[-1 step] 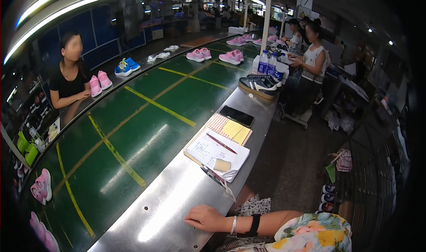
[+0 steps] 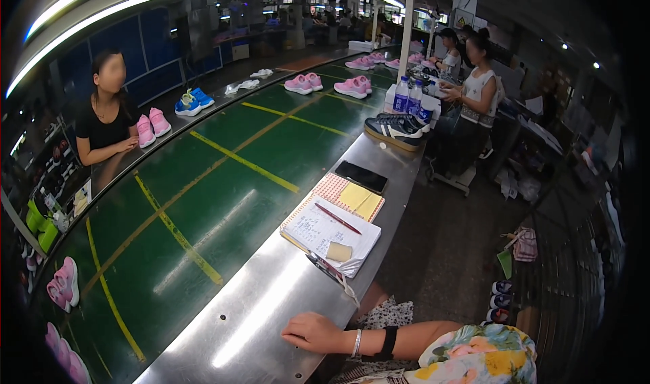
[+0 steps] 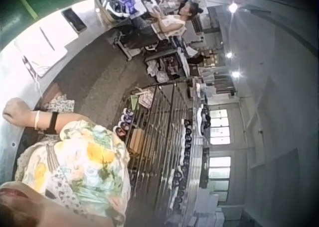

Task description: Inspecting and quality checking manufactured shoes on a conveyor belt in a factory.

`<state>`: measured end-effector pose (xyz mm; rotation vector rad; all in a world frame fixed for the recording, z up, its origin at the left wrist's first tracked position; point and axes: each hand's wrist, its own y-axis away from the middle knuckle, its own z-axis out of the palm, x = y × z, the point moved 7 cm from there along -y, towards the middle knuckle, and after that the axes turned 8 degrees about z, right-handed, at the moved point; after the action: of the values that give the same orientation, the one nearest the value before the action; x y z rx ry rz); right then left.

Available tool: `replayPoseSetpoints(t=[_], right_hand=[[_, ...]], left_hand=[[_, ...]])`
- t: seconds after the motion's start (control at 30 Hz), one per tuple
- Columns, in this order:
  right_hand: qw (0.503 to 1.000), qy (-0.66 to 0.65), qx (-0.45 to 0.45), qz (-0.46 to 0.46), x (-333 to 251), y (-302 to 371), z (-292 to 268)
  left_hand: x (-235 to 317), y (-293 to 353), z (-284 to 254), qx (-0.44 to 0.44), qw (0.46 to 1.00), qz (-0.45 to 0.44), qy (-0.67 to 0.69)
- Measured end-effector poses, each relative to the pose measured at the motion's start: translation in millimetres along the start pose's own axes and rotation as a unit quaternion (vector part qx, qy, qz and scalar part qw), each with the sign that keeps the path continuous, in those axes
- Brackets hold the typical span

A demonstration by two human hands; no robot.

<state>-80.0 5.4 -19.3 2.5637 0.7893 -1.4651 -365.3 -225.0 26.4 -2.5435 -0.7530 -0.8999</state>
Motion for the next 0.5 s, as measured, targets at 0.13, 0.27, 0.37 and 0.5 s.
replayPoseSetpoints(t=[0.13,0.27,0.37,0.5], right_hand=[[1.000,-0.001,0.003,0.003,-1,-1,-1],[1.000,-0.009,0.006,-0.002,-1,0,-1],[1.000,-0.007,0.007,0.000,0,0,-1],[1.000,-0.012,-0.007,0.005,1,0,-1]], left_hand=[[-4,1,0,0.003,1.000,0.006,0.005],[-12,3,2,0.000,1.000,-0.015,0.013],[-14,4,3,0.002,1.000,-0.013,0.020],[-12,6,2,0.005,1.000,-0.015,0.014]])
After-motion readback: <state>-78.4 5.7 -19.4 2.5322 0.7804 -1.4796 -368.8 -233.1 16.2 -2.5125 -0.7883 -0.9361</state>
